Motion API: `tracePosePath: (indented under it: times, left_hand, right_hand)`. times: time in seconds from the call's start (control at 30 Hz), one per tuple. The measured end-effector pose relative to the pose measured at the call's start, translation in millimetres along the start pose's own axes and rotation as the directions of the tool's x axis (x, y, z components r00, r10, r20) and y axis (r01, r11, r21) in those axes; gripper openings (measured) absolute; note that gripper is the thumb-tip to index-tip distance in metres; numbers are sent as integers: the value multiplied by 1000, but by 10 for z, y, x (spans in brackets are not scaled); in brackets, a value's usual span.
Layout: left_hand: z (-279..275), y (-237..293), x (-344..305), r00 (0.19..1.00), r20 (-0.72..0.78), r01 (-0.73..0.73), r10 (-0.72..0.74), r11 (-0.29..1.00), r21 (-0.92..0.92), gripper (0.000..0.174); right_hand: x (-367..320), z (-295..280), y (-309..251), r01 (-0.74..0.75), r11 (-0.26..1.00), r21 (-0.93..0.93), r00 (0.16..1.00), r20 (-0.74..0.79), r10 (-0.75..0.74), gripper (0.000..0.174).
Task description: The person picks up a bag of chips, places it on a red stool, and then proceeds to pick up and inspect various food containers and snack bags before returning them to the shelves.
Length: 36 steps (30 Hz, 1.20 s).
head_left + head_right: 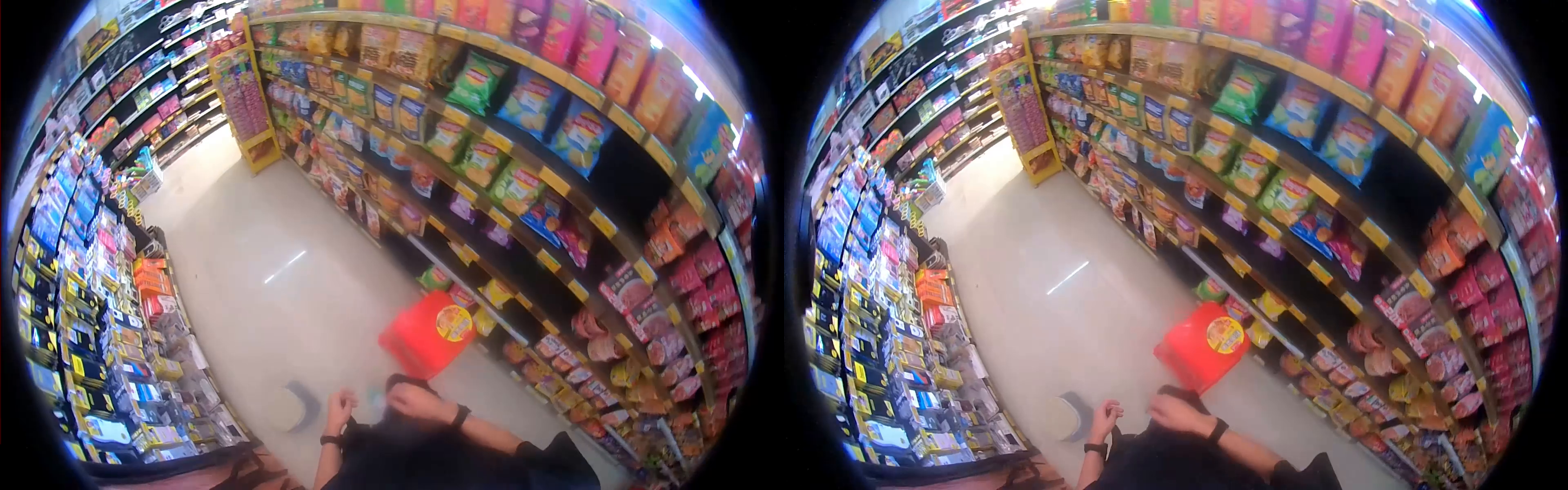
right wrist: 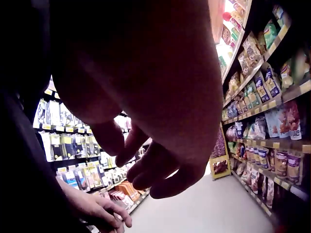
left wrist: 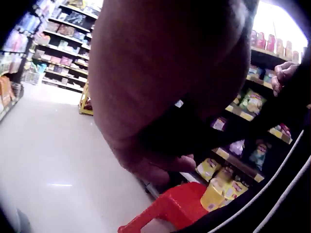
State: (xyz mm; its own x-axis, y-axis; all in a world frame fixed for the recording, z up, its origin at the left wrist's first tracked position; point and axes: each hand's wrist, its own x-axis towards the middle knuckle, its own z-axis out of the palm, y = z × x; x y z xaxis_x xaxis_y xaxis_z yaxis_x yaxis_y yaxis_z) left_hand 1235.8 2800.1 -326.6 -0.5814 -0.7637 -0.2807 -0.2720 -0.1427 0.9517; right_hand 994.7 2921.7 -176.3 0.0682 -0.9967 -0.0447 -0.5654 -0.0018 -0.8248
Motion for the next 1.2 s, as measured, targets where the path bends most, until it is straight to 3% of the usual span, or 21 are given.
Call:
tracePosePath:
  times: [0.07, 0.1, 0.2, 0.23, 0.33, 0.37, 0.47, 0.57, 0.63, 0.67, 0.7, 0.73, 0.8, 0.9, 1.0, 1.1, 1.2]
  left_hand:
    - [27, 103, -57, 999, -50, -8, 7, 1000, -19, 21]
    - [20, 181, -80, 999, -23, 25, -23, 997, 75, 22]
    - [-74, 259, -57, 991, 88, 101, -105, 994, 51, 25]
    - [-118, 335, -26, 977, 100, 183, -191, 980, 79, 26]
    - [-300, 431, 176, 957, 163, 208, -241, 959, 195, 26]
    - [-341, 360, 267, 978, 128, 142, -162, 978, 149, 28]
    - [-558, 378, 658, 988, 86, 98, -128, 952, 290, 30]
    - [-775, 616, 1162, 981, 107, 106, -162, 909, 404, 31]
    - [-923, 937, 1572, 953, 156, 149, -260, 849, 508, 33]
    - [-999, 942, 1784, 958, 174, 109, -226, 855, 507, 33]
    - [-1092, 905, 1995, 957, 206, 70, -203, 854, 515, 34]
    - [-1167, 922, 2180, 955, 241, 26, -174, 857, 514, 35]
    - [-1258, 1127, 2574, 932, 316, -36, -179, 820, 572, 38]
    - [-1431, 1362, 3134, 942, 324, -135, -86, 788, 601, 37]
    - [-1504, 1581, 3493, 958, 284, -132, -45, 808, 574, 31]
    - [-1464, 1726, 3746, 957, 288, -123, -30, 858, 498, 26]
    - [-1514, 1739, 4013, 957, 289, -161, 36, 893, 420, 22]
  right_hand:
    - [133, -53, -162, 13, 999, 46, 1000, -8, -12, 20]
    - [197, -7, -168, 18, 998, 55, 1000, 1, -18, 19]
    - [433, -33, -219, 47, 997, 55, 999, 4, -48, 17]
    - [515, -16, -204, 62, 996, 66, 998, -12, -61, 16]
    - [785, -11, -161, 58, 996, 75, 998, -40, -55, 15]
    - [884, -29, -149, 50, 996, 74, 998, -49, -46, 15]
    - [1282, -127, -39, 33, 998, 47, 999, -4, -33, 11]
    - [1709, -110, 369, 56, 994, 96, 993, -108, -46, 12]
    - [1962, -278, 569, -67, 989, 128, 988, -130, 84, 13]
    - [2027, -355, 522, -144, 975, 166, 975, -142, 169, 14]
    - [2103, -479, 552, -187, 981, 48, 963, -190, 193, 15]
    - [2196, -683, 479, -210, 971, 114, 945, -232, 231, 16]
    - [2397, -833, 585, -162, 976, 146, 908, -365, 206, 16]
    - [2833, -882, 806, -154, 970, 188, 877, -426, 222, 15]
    - [3320, -971, 890, -131, 981, 141, 904, -390, 177, 15]
    - [3664, -1364, 536, -131, 977, 166, 913, -365, 185, 18]
    - [3928, -1469, 454, -190, 962, 197, 908, -339, 249, 17]
